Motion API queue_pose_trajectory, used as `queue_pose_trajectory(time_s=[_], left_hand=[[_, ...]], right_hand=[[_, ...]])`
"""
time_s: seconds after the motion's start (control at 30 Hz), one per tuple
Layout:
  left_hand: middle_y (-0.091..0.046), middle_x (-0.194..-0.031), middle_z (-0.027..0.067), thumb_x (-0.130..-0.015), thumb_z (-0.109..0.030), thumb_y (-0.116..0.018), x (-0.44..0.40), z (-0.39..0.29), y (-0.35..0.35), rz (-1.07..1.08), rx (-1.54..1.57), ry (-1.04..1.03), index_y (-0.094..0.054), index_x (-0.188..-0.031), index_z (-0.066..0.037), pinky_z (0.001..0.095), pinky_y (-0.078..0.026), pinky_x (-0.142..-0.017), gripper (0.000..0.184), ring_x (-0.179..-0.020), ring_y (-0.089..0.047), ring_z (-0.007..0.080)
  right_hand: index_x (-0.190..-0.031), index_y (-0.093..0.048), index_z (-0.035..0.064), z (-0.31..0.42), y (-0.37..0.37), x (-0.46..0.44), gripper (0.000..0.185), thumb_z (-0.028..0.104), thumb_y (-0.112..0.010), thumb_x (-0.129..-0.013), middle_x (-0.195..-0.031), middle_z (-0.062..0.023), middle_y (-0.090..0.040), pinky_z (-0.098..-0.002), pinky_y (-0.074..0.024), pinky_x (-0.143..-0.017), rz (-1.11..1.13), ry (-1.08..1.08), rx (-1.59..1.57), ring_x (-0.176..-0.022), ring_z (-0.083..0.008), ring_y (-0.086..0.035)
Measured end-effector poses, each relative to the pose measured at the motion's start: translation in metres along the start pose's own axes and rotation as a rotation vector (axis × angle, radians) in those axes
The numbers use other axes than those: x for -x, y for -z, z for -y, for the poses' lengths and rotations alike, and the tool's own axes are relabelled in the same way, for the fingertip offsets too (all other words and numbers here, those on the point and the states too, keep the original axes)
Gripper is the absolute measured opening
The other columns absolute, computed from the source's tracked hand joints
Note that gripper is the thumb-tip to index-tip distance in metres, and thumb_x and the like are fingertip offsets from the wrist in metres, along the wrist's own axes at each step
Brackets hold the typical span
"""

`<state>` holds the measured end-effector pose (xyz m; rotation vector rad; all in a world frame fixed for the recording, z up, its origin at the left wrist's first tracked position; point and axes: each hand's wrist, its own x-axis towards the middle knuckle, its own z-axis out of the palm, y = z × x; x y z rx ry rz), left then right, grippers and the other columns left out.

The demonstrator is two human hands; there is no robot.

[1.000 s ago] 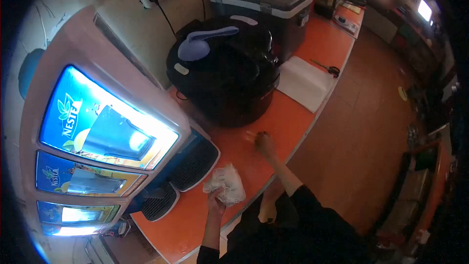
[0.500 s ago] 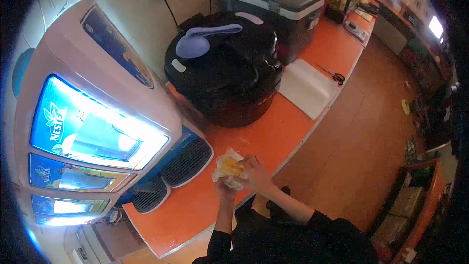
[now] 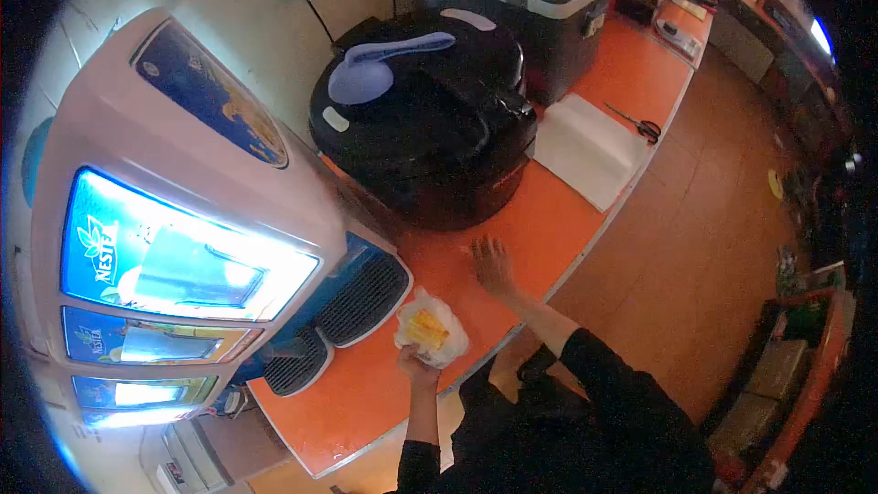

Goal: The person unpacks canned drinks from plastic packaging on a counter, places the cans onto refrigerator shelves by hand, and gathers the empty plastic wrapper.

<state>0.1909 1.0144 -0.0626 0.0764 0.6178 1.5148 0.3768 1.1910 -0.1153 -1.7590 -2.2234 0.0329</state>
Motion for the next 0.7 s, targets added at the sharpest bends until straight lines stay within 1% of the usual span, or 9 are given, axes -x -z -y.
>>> queue_pose_trajectory(time_s=[0.07,0.17,0.23,0.27,0.33,0.43,0.6,0.63,0.7], left_hand=[[-0.054,-0.122,0.012,-0.066,-0.018,-0.057,0.003,-0.001,-0.002,-0.051,-0.064,-0.04,-0.044,-0.13,-0.003,0.0498,-0.044,-0.098,0.067,-0.113,-0.054,0.0329],[-0.054,-0.123,0.0115,-0.066,-0.019,-0.056,0.007,0.004,-0.016,-0.139,-0.061,-0.034,-0.044,-0.129,-0.003,0.0507,-0.043,-0.099,0.067,-0.114,-0.053,0.0331],[-0.055,-0.123,0.0121,-0.066,-0.019,-0.057,0.005,0.01,-0.027,-0.124,-0.106,-0.016,-0.044,-0.129,-0.003,0.0504,-0.044,-0.099,0.067,-0.113,-0.054,0.0332],[-0.055,-0.123,0.0127,-0.067,-0.02,-0.058,0.003,0.016,-0.033,-0.112,-0.141,0.0,-0.044,-0.13,-0.002,0.05,-0.044,-0.098,0.067,-0.112,-0.054,0.0333],[-0.055,-0.123,0.0131,-0.068,-0.021,-0.058,-0.006,0.033,-0.041,-0.087,-0.14,0.049,-0.044,-0.13,-0.002,0.049,-0.045,-0.098,0.066,-0.111,-0.055,0.0331],[-0.056,-0.123,0.0137,-0.071,-0.023,-0.057,-0.019,0.07,-0.075,-0.017,-0.211,0.109,-0.043,-0.131,-0.001,0.047,-0.046,-0.096,0.065,-0.109,-0.057,0.0324],[-0.055,-0.125,0.0127,-0.079,-0.026,-0.054,-0.031,0.166,-0.138,0.113,-0.259,0.209,-0.044,-0.131,-0.003,0.0453,-0.046,-0.095,0.059,-0.111,-0.055,0.0305],[-0.053,-0.127,0.0119,-0.081,-0.028,-0.054,-0.039,0.192,-0.131,0.036,-0.291,0.172,-0.043,-0.132,-0.004,0.045,-0.045,-0.097,0.058,-0.114,-0.054,0.0299],[-0.052,-0.129,0.011,-0.083,-0.03,-0.055,-0.049,0.227,-0.12,-0.041,-0.33,0.136,-0.043,-0.133,-0.005,0.0446,-0.043,-0.099,0.058,-0.116,-0.052,0.0292]], right_hand=[[-0.128,-0.05,0.0061,0.002,0.001,0.005,0.047,0.019,-0.06,-0.084,-0.121,-0.0196,-0.051,-0.0468,-0.0446,-0.088,0.085,0.071,-0.02,-0.106,-0.0388,-0.052],[-0.13,-0.049,0.0095,0.0,0.048,0.012,0.047,0.022,-0.057,-0.085,-0.126,-0.02,-0.052,-0.0462,-0.0453,-0.089,0.139,-0.059,-0.152,-0.109,-0.0348,-0.054],[-0.113,-0.06,0.0084,-0.017,0.088,0.017,0.032,0.017,-0.061,-0.082,-0.101,-0.0137,-0.065,-0.0401,-0.0496,-0.073,0.329,-0.179,-0.78,-0.085,-0.0294,-0.063],[-0.113,-0.06,0.0084,-0.024,0.104,0.028,0.032,0.017,-0.061,-0.082,-0.101,-0.0137,-0.065,-0.0401,-0.0496,-0.073,0.325,-0.185,-0.784,-0.085,-0.0294,-0.063],[-0.091,-0.064,0.0056,-0.036,0.134,0.052,0.015,0.013,-0.064,-0.079,-0.076,-0.0098,-0.065,-0.0372,-0.0479,-0.061,0.223,-0.212,-1.232,-0.065,-0.0285,-0.062],[-0.077,-0.062,0.0043,-0.062,0.194,0.075,0.014,0.015,-0.07,-0.078,-0.071,-0.0072,-0.06,-0.0294,-0.0451,-0.056,0.178,-0.131,-1.227,-0.061,-0.0185,-0.057],[-0.077,-0.064,0.0068,-0.116,0.24,0.106,0.012,0.016,-0.071,-0.076,-0.077,-0.0085,-0.06,-0.035,-0.0467,-0.063,-0.039,-0.075,-0.784,-0.071,-0.0219,-0.059],[-0.079,-0.065,0.0079,-0.131,0.246,0.112,0.011,0.017,-0.071,-0.076,-0.081,-0.0086,-0.061,-0.0374,-0.0473,-0.067,-0.141,-0.049,-0.579,-0.076,-0.0235,-0.06],[-0.08,-0.064,0.0083,-0.158,0.268,0.118,0.013,0.016,-0.072,-0.074,-0.086,-0.0103,-0.061,-0.0414,-0.0472,-0.073,-0.07,-0.174,-0.423,-0.084,-0.0256,-0.06]])
